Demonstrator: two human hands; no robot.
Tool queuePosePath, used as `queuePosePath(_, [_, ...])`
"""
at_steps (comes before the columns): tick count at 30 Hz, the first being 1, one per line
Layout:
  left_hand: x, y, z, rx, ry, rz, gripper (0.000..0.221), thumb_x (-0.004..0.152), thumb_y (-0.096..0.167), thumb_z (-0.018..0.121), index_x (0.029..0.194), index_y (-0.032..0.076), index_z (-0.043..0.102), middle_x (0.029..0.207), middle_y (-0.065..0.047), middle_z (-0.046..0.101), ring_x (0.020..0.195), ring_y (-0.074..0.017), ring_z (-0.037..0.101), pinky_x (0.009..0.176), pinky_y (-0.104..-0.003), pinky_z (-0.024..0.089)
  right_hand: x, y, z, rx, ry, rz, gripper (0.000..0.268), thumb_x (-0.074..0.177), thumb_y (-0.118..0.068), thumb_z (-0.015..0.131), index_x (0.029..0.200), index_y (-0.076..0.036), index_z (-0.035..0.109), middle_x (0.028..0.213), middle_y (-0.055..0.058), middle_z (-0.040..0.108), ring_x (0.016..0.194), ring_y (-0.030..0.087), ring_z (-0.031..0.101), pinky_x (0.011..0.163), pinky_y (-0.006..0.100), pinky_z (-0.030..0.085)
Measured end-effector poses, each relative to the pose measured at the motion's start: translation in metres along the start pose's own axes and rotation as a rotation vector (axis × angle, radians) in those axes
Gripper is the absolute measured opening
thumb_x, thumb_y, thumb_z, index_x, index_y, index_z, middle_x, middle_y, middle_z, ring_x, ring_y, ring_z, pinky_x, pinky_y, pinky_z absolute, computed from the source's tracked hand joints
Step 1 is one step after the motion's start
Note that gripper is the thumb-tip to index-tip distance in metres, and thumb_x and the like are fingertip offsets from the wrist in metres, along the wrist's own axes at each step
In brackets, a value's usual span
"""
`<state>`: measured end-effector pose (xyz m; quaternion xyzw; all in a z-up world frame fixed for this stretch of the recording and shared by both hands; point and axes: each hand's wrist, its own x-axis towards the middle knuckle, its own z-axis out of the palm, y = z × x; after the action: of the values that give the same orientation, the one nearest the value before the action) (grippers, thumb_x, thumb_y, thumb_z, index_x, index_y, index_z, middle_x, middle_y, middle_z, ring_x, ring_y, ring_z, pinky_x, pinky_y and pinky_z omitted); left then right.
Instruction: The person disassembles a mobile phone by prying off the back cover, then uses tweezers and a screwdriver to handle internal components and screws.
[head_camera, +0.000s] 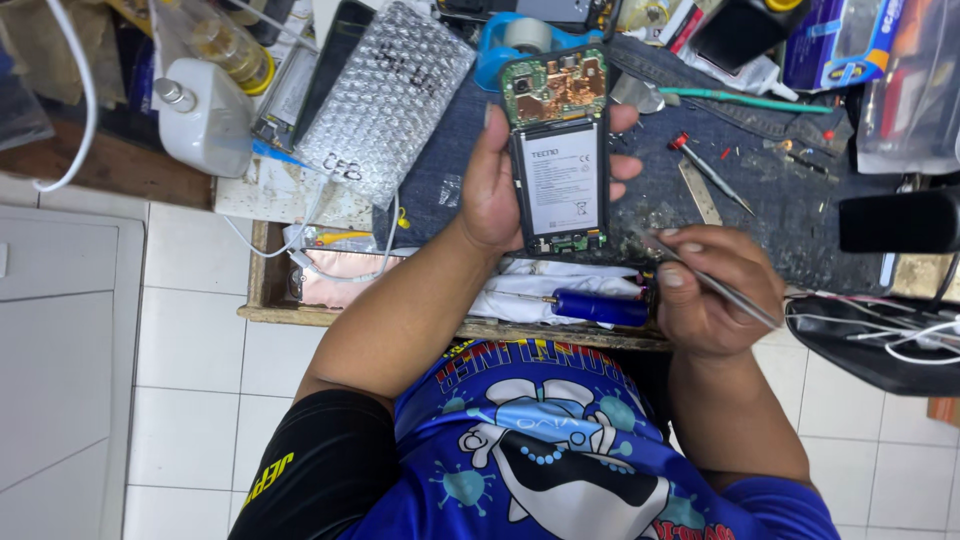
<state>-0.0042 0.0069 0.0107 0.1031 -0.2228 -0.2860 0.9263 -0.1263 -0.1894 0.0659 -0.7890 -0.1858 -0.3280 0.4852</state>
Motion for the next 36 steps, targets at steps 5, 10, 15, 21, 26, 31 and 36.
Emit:
queuePosePath(5, [0.000, 0.001, 0.001, 0.009, -0.016, 0.004, 0.087, 0.108, 0.072, 0.020, 0.158, 0.002, 0.035, 0.155, -0.025, 0.048, 0.128, -0.0393, 0.064, 0.104, -0.046, 0.059, 0.008, -0.009, 0.009, 0.001, -0.091, -0.051, 0.016, 0.103, -0.006, 0.071, 0.110, 0.003, 0.059, 0.106, 0.022, 0.069, 0.095, 0.027, 0.075, 0.084, 0.036, 0.067])
queuePosePath(10, [0.000, 0.000, -0.002, 0.020, -0.023, 0.018, 0.085, 0.108, 0.070, 0.019, 0.158, 0.002, 0.036, 0.154, -0.025, 0.048, 0.128, -0.0388, 0.065, 0.104, -0.046, 0.060, 0.008, -0.009, 0.012, -0.038, -0.090, -0.069, 0.015, 0.102, -0.004, 0.071, 0.108, 0.004, 0.060, 0.104, 0.023, 0.069, 0.099, 0.029, 0.075, 0.083, 0.036, 0.066])
queuePosePath(15, [-0.001, 0.000, -0.002, 0.064, -0.026, 0.023, 0.086, 0.109, 0.070, 0.021, 0.158, 0.002, 0.036, 0.156, -0.025, 0.047, 0.129, -0.0373, 0.065, 0.104, -0.046, 0.059, 0.006, -0.006, 0.013, -0.091, -0.093, -0.087, 0.015, 0.102, -0.002, 0.072, 0.109, 0.003, 0.060, 0.104, 0.022, 0.069, 0.097, 0.029, 0.075, 0.080, 0.034, 0.064])
queuePosePath(21, [-0.005, 0.001, -0.001, 0.129, 0.015, 0.004, 0.092, 0.103, 0.074, 0.033, 0.160, 0.002, 0.035, 0.157, -0.021, 0.049, 0.128, -0.0331, 0.064, 0.108, -0.044, 0.057, -0.001, -0.008, 0.017, -0.291, -0.138, -0.119, 0.019, 0.092, 0.000, 0.072, 0.109, 0.000, 0.065, 0.108, 0.023, 0.070, 0.095, 0.031, 0.072, 0.081, 0.040, 0.061])
queuePosePath(26, [-0.006, -0.002, 0.003, 0.305, 0.153, 0.062, 0.098, 0.100, 0.080, 0.039, 0.159, 0.003, 0.038, 0.153, -0.021, 0.053, 0.122, -0.0352, 0.066, 0.104, -0.052, 0.057, -0.003, 0.003, 0.011, -0.164, -0.187, -0.070, 0.017, 0.097, 0.000, 0.074, 0.112, 0.002, 0.068, 0.119, 0.021, 0.067, 0.098, 0.030, 0.074, 0.084, 0.037, 0.063])
queuePosePath(31, [-0.009, -0.005, 0.005, 0.339, 0.197, 0.093, 0.091, 0.102, 0.078, 0.037, 0.160, 0.009, 0.040, 0.147, -0.019, 0.054, 0.120, -0.0371, 0.067, 0.102, -0.056, 0.057, -0.001, 0.002, 0.013, -0.152, -0.141, -0.067, 0.020, 0.096, -0.005, 0.077, 0.112, -0.002, 0.066, 0.117, 0.017, 0.069, 0.102, 0.029, 0.073, 0.087, 0.038, 0.063])
queuePosePath(36, [-0.006, -0.003, 0.004, 0.283, 0.214, 0.092, 0.082, 0.103, 0.075, 0.033, 0.159, 0.015, 0.039, 0.150, -0.020, 0.057, 0.119, -0.0386, 0.068, 0.102, -0.058, 0.057, 0.011, 0.016, -0.038, -0.427, -0.020, -0.036, 0.013, 0.097, -0.006, 0.070, 0.108, -0.001, 0.065, 0.114, 0.015, 0.068, 0.105, 0.030, 0.071, 0.092, 0.039, 0.060])
